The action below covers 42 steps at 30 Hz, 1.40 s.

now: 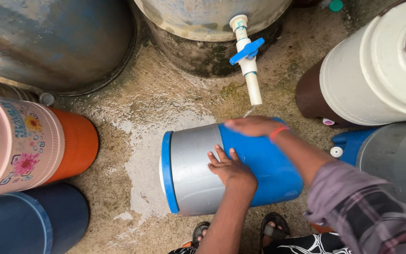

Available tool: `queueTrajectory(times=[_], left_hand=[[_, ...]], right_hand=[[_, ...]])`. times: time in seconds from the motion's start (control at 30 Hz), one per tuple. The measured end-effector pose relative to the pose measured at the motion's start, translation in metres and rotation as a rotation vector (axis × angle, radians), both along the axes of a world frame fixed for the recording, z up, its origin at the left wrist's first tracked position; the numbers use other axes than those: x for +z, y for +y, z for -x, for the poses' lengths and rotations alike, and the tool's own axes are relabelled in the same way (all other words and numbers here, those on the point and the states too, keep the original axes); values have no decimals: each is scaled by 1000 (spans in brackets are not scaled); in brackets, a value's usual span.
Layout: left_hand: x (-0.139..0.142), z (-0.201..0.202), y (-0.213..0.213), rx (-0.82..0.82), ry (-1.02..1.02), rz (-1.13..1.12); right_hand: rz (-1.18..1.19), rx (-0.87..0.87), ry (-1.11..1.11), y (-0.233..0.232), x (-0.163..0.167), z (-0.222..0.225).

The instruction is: The person positions a blue and gray water container under a tap and fills it with water. They repeatedly rotate and reposition the container to ensure it fills evenly, then secure the cap and place the container upright.

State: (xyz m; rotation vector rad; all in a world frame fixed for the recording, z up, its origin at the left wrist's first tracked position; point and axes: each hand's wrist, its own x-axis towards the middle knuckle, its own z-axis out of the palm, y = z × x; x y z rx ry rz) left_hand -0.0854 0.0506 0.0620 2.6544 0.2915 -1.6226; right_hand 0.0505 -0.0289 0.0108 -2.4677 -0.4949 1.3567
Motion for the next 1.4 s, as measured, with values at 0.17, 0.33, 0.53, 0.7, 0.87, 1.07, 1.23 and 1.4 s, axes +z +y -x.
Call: queueTrajectory(times=[0.17,0.33,0.53,0.7,0.87,1.07,1.23,1.4], left_hand=[[14,-6,-3,48,70,39],[30,-5,-9,33,233,96],[34,-4,-14,-25,180,127],[45,-6,-11,59,113,90],[43,-15,8,69,-148,228],[23,-21,116,300,-957,-113],[-12,6,174,813,-660,-203],[-71,24,201,1300,-407,178]], right_hand=[[88,-47,-175,-64,9,6],[298,207,-383,-62,58,78],[368,87,-288,-55,105,101],[344,-248,-310,-75,67,62],[113,-233,-292,-96,8,44],[310,-419,70,-98,8,39],[303,-398,476,-109,23,43],[-37,-653,625,-134,21,53]])
